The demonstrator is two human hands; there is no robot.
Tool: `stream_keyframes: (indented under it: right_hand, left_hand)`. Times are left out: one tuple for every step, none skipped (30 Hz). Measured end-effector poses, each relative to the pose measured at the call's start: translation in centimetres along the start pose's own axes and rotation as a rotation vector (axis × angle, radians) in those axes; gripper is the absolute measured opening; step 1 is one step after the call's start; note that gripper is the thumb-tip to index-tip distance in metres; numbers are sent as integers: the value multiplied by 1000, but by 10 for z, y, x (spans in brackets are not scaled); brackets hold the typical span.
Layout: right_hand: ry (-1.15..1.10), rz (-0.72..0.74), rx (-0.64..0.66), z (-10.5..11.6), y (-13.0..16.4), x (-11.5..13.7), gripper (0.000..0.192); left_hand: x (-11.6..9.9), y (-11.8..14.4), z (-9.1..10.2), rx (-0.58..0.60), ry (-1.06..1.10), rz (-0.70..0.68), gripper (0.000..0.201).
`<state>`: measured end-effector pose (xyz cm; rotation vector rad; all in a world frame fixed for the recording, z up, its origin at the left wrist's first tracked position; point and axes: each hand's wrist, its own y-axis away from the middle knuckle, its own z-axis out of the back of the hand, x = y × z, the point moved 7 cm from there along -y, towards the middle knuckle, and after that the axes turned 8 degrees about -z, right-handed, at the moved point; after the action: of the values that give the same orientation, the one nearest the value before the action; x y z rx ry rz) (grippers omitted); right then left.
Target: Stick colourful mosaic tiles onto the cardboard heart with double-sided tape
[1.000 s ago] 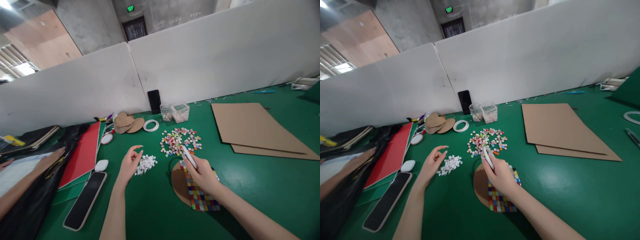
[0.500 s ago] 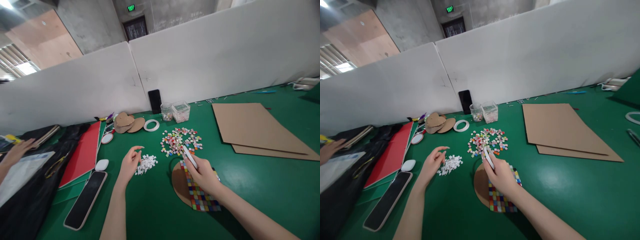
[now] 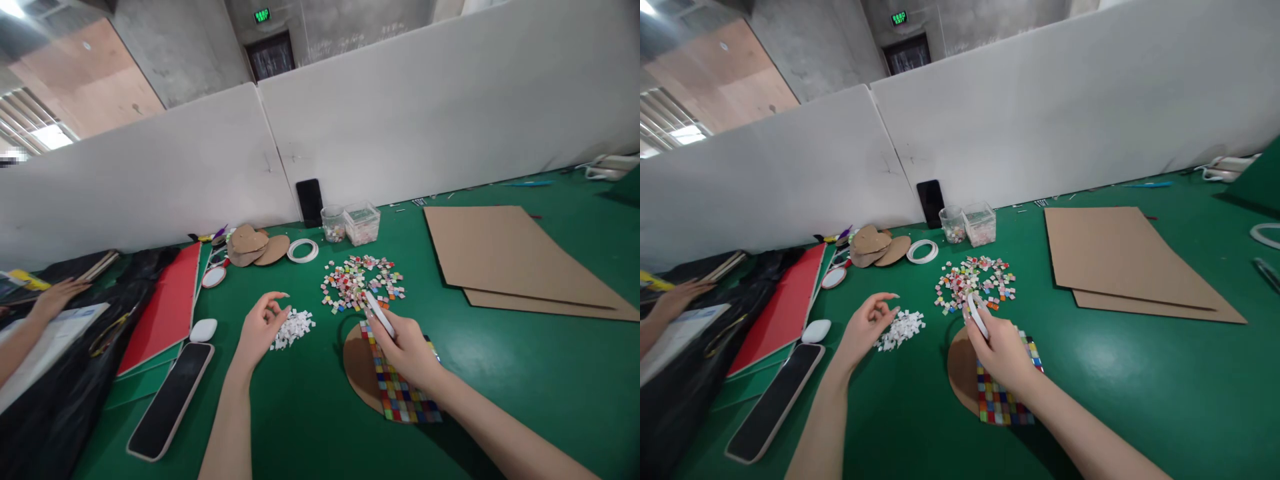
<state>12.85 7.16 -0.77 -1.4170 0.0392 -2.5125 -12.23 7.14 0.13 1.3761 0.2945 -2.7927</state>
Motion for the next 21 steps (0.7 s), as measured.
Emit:
stream_keyframes:
  right_hand:
    - [1, -4, 1, 0, 0, 0, 27]
    - [1, -9, 4, -1, 0, -1, 27]
    - [0, -15, 8, -1, 0, -1, 26]
    - [-1, -19, 9, -1, 0, -1, 27]
    - [-1, -21, 9, -1, -1, -1, 27]
    - [1, -21, 6, -1, -1, -2, 27]
    - [2, -19, 5, -1, -1, -1, 27]
    - [3, -17, 2, -1, -1, -1, 27]
    - [3, -13, -1, -1, -1, -1, 27]
    - [3, -10, -5, -1, -1, -1, 27]
    - [2, -8, -8, 0, -1, -1, 27]
    - [0, -9, -12, 0, -1, -1, 27]
    - [-3, -10, -13, 0, -1, -2, 27]
    - [-6, -14, -13, 0, -2, -2, 28]
    - [-12, -20, -10, 0, -2, -3, 28]
    - [-22, -27, -3, -1, -2, -3, 28]
    - [-39, -35, 6, -1, -1, -3, 28]
    - [-69, -44, 23, -2, -1, -3, 27]
    - [-114, -57, 51, -4, -1, -3, 27]
    - [-168, -71, 88, -6, 0, -1, 28]
    - [-223, -83, 127, -7, 0, 0, 30]
  left_hand:
    - [-1, 0, 0, -1, -6, -3, 34]
    - [0, 0, 0, 1, -4, 5, 33]
    - [1, 0, -1, 10, 1, 19, 32]
    - [2, 0, -1, 19, 7, 32, 31]
    - [2, 0, -2, 29, 12, 40, 30]
    - [3, 0, -2, 37, 15, 42, 29]
    - [3, 0, -2, 41, 16, 38, 28]
    - [3, 0, -2, 39, 16, 28, 28]
    - [2, 0, -2, 35, 15, 19, 27]
    - [2, 0, -1, 26, 12, 14, 27]
    - [2, -1, 0, 15, 7, 14, 26]
    - [3, -1, 1, 0, 1, 15, 27]
    - [3, -1, 3, -18, -3, 16, 27]
    - [3, -1, 4, -34, -5, 16, 27]
    - [3, -2, 5, -47, -5, 16, 27]
    - [2, -2, 5, -56, -1, 16, 26]
    - [-1, -1, 5, -56, 7, 14, 27]
    - [-4, -1, 2, -44, 20, 8, 28]
    - [-8, 1, -3, -18, 35, 1, 29]
    - [-14, 3, -10, 21, 54, -14, 30]
    - [-21, 5, -19, 70, 71, -31, 31]
